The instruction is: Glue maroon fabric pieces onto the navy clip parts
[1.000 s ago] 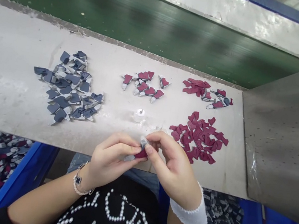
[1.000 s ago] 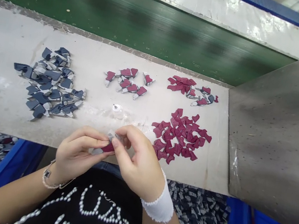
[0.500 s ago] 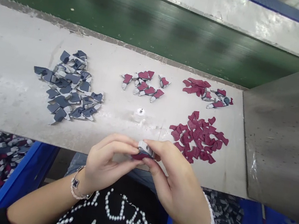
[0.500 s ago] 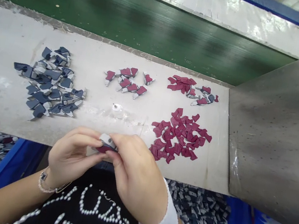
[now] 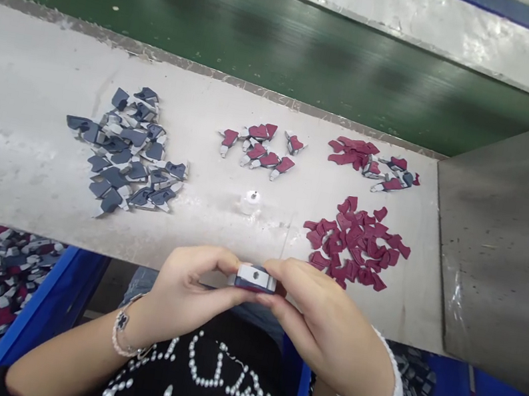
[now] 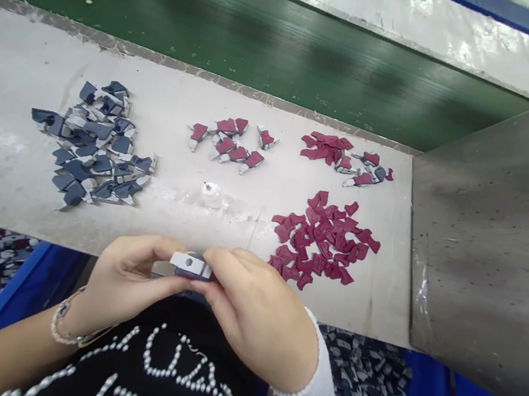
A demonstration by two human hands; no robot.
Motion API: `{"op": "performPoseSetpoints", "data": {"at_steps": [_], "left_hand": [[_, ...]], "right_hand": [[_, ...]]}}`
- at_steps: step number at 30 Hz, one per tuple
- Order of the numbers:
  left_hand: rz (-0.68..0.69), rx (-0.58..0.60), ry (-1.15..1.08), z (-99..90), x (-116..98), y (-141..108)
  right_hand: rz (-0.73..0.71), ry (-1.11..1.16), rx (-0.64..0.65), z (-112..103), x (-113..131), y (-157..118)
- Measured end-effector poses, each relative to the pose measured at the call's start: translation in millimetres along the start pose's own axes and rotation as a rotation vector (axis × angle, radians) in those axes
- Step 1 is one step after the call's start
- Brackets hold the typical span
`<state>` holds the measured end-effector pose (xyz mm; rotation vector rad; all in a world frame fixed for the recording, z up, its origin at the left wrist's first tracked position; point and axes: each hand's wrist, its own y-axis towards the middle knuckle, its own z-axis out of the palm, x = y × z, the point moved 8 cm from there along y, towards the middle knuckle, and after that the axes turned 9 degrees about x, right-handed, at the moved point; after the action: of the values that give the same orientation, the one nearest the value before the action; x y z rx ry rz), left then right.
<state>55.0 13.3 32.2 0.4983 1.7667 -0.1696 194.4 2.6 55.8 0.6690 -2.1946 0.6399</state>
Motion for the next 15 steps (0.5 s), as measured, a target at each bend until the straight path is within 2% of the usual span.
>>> {"op": "performPoseSetpoints", "data": {"at_steps": [5,7,10,12,15], "left_hand": [[0.014,-0.04,-0.122,5.8,8.6,-2.4],[-0.034,-0.037,-0.173,7.4,16.5,-0.8],[-0.15,0.108,-0.151,15.1,24.9,4.8],[-0.175,0.232,-0.122,20.7,24.0,8.2],[-0.174,0.299,-0.157,24.3,21.1,10.5]], "right_hand": [[-0.039,0.0,0.048,-0.2,3.1,1.2],[-0.013,-0.013,0.058,-0.5,0.5,0.9],[0.036,-0.036,0.068,-0.3,-5.4,0.5],[0.043,-0.035,0.081,1.1,-8.1,1.3],[0.026,-0.049,0.077,1.6,-9.2,3.9]]}}
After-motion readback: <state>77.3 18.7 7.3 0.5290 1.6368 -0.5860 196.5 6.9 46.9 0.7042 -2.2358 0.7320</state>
